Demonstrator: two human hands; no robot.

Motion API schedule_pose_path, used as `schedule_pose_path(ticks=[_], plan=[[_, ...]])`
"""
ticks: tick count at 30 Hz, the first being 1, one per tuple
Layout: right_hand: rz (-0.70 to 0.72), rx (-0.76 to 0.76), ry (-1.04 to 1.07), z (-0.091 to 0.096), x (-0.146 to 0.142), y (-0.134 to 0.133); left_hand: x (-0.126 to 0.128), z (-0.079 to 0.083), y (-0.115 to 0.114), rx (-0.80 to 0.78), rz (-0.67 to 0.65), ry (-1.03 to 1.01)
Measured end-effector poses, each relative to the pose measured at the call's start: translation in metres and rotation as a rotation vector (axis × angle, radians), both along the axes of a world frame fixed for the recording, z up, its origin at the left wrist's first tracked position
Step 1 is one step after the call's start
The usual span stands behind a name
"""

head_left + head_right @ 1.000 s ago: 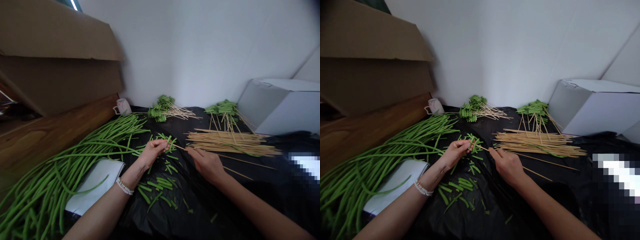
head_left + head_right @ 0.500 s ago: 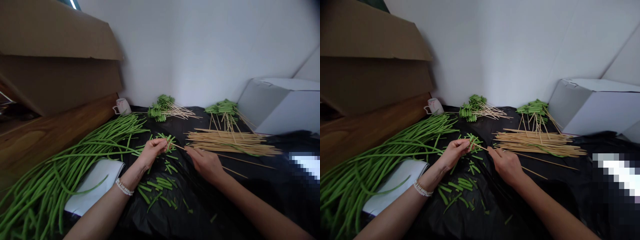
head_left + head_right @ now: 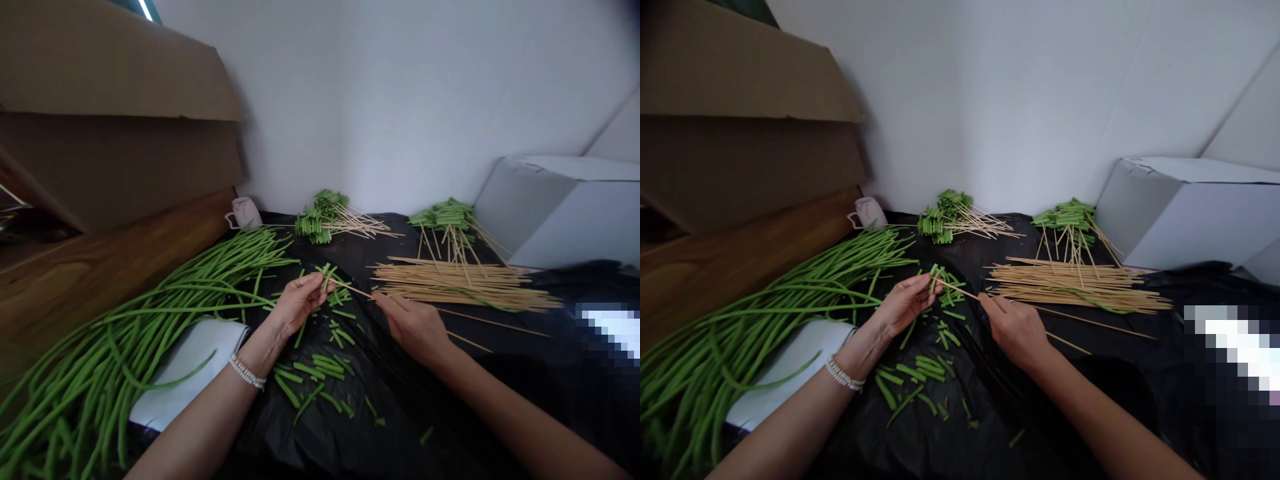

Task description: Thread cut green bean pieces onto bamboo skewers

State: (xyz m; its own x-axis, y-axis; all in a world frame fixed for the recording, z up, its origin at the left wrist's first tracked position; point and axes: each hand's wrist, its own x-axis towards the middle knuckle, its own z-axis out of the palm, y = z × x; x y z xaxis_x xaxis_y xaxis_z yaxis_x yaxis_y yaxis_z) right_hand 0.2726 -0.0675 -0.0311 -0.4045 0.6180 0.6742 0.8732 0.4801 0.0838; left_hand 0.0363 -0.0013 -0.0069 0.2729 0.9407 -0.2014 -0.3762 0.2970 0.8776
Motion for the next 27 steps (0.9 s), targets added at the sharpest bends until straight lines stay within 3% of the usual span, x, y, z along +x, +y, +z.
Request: schedule_pose_path(ticks=[27], plan=[[0.003, -0.123, 0.049, -0.0046, -0.0072, -0.0045, 0.0050, -0.0095, -0.0045, 0.146, -0.082, 0.054]])
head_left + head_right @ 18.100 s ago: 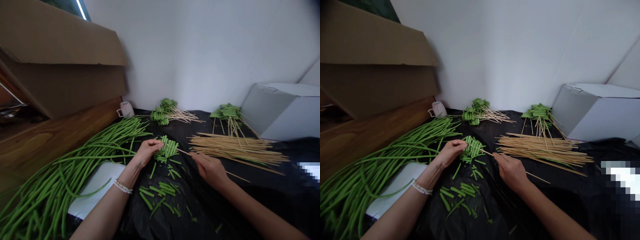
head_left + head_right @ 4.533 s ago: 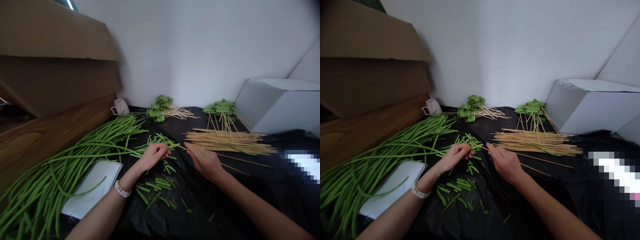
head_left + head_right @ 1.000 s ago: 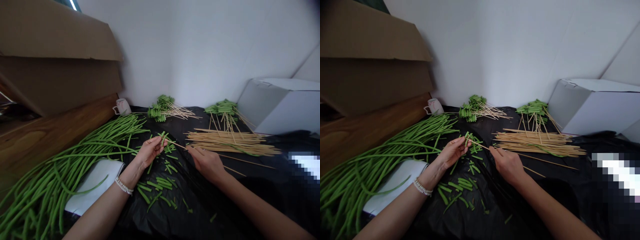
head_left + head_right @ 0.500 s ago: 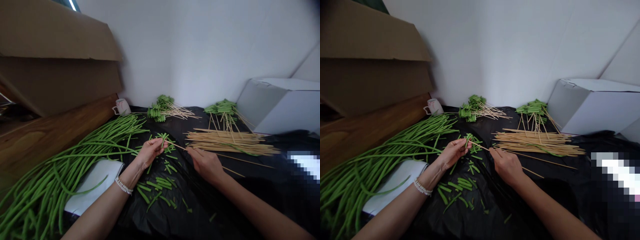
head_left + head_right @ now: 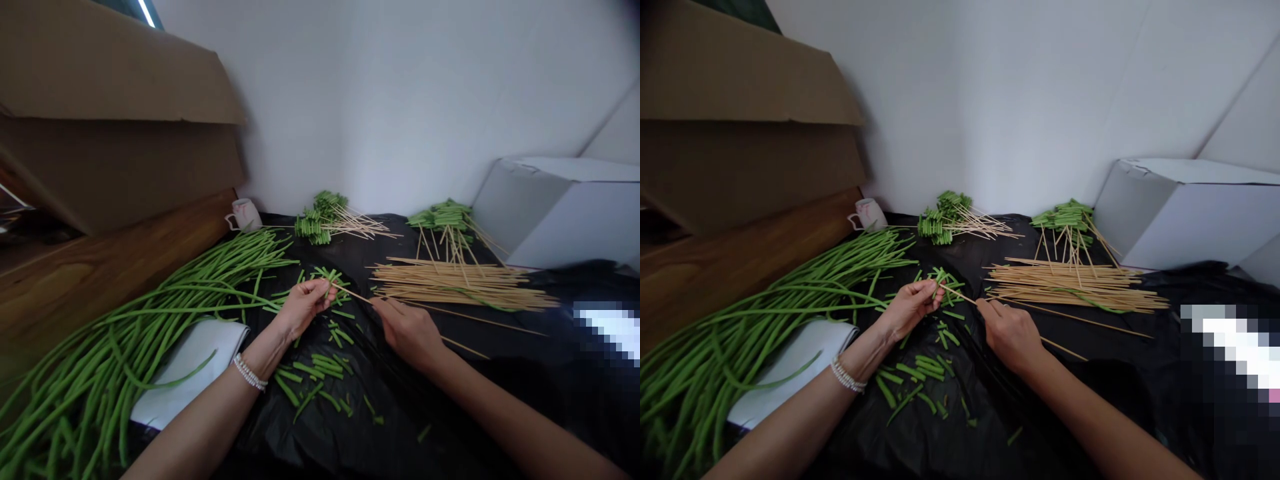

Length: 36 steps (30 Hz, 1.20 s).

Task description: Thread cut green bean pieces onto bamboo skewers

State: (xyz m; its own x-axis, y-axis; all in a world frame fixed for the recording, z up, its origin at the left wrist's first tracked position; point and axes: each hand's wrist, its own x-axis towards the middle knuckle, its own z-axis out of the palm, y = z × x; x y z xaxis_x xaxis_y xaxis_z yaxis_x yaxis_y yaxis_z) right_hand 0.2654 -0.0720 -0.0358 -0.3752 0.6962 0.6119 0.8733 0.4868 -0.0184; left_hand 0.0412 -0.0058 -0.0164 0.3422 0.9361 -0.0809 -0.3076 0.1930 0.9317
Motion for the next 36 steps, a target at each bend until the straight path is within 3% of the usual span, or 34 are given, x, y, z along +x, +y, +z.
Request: schedule_pose_path(ticks=[10, 15, 18, 20, 23, 31, 36], plan=[[0.050, 0.023, 0.003, 0.006, -0.008, -0.001, 0.014, -0.001, -0.011, 0.005, -0.084, 0.111], [-0.003, 0.087, 0.004, 0.005, 0.000, 0.003, -0.007, 0.013, 0.004, 0.212, 0.003, 0.327], [-0.028, 0.105, 0.015, 0.004, 0.005, 0.006, -0.029, 0.020, 0.017, 0.408, 0.148, 0.676], [-0.019, 0.102, 0.015, 0.003, 0.006, 0.007, -0.042, 0.022, 0.022, 0.471, 0.105, 0.930], [-0.010, 0.100, 0.021, 0.002, 0.006, 0.007, -0.055, 0.023, 0.023, 0.484, -0.057, 1.103], [-0.008, 0.092, 0.024, 0.002, 0.005, 0.007, -0.059, 0.015, 0.026, 0.557, -0.257, 1.180], [-0.011, 0.093, 0.029, 0.001, 0.005, 0.007, -0.052, 0.018, 0.020, 0.661, -0.289, 1.236]])
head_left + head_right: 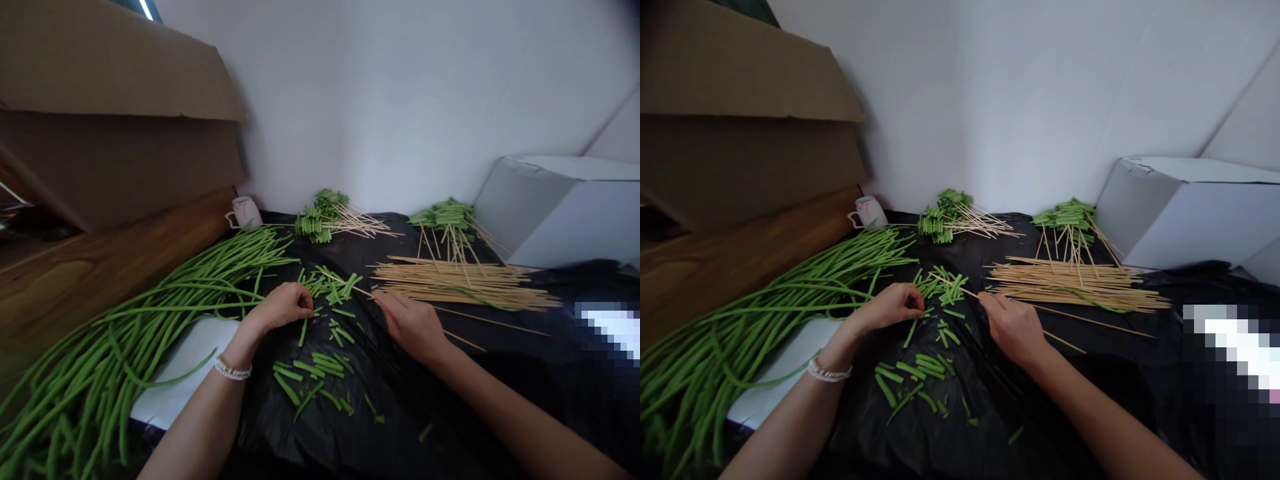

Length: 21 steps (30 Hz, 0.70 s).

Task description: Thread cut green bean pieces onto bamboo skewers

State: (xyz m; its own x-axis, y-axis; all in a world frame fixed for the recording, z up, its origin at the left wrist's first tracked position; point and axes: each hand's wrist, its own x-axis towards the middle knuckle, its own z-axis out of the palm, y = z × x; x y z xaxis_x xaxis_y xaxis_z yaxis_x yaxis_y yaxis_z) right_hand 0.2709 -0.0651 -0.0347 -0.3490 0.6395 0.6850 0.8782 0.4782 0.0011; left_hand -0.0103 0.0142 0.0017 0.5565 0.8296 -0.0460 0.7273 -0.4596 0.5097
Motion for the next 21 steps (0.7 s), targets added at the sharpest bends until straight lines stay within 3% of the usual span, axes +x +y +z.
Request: schedule_pose_path(ticks=[4, 7, 11, 14, 17, 21], plan=[[-0.001, -0.016, 0.017, -0.001, 0.001, 0.000, 0.005, 0.006, -0.003, 0.053, 0.009, -0.128], [0.007, -0.032, 0.033, -0.001, 0.001, 0.000, 0.010, 0.006, -0.002, 0.002, 0.141, -0.391], [0.036, -0.004, 0.046, 0.000, 0.000, -0.001, 0.024, -0.003, -0.001, -0.292, 0.355, -0.915], [0.039, 0.000, 0.037, 0.001, 0.000, -0.001, 0.032, -0.009, -0.003, -0.558, 0.421, -1.179], [0.040, -0.010, 0.030, 0.001, -0.001, -0.001, 0.034, -0.011, -0.004, -0.673, 0.435, -1.290], [0.041, -0.014, 0.014, 0.001, -0.001, -0.002, 0.033, -0.009, -0.004, -0.700, 0.457, -1.326]])
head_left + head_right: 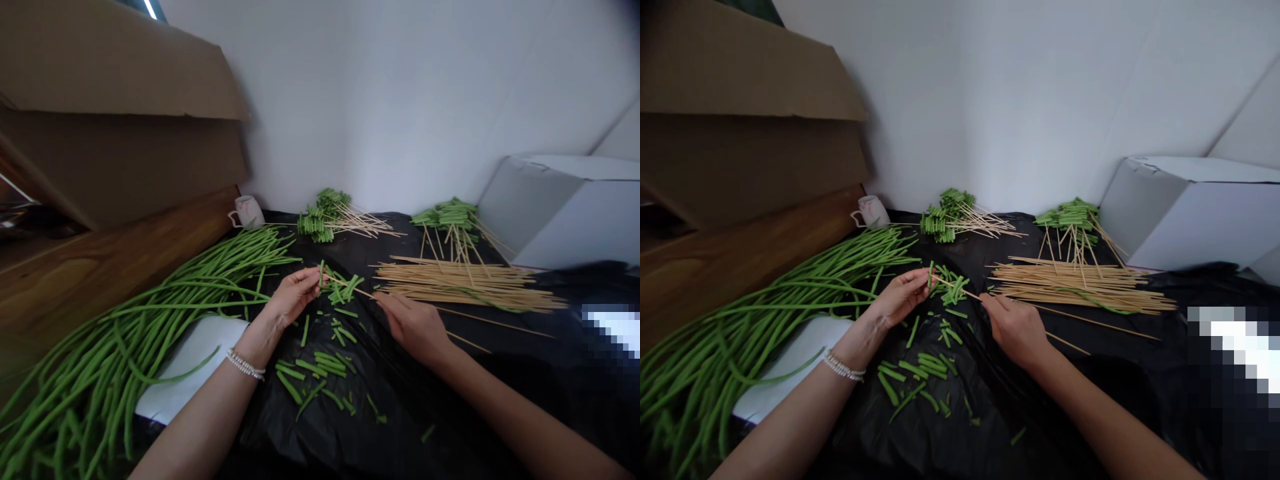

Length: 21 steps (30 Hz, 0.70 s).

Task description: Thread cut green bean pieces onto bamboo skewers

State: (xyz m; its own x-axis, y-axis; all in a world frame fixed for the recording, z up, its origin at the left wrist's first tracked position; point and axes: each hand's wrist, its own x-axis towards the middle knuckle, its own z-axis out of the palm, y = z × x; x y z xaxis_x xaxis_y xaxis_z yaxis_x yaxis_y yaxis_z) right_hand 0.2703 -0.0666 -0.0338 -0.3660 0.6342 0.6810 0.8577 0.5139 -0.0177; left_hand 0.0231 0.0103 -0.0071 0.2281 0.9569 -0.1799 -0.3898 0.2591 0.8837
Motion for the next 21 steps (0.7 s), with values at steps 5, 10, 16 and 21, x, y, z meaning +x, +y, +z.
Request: schedule_pose_path(ticks=[5, 10, 16, 21], plan=[[-0.018, -0.014, -0.009, -0.0006, 0.0002, 0.0002, 0.0011, 0.0012, 0.0001, 0.000, 0.014, 0.005], [-0.028, -0.020, -0.016, -0.0020, 0.0006, 0.0007, 0.0016, 0.0009, -0.0010, 0.020, 0.025, 0.028], [-0.036, -0.043, -0.040, -0.0004, 0.0004, -0.0005, 0.0013, -0.0007, -0.0013, 0.056, 0.031, 0.064], [-0.048, -0.078, -0.051, -0.0002, -0.0001, -0.0014, 0.0025, -0.0030, -0.0010, 0.124, 0.061, 0.148]])
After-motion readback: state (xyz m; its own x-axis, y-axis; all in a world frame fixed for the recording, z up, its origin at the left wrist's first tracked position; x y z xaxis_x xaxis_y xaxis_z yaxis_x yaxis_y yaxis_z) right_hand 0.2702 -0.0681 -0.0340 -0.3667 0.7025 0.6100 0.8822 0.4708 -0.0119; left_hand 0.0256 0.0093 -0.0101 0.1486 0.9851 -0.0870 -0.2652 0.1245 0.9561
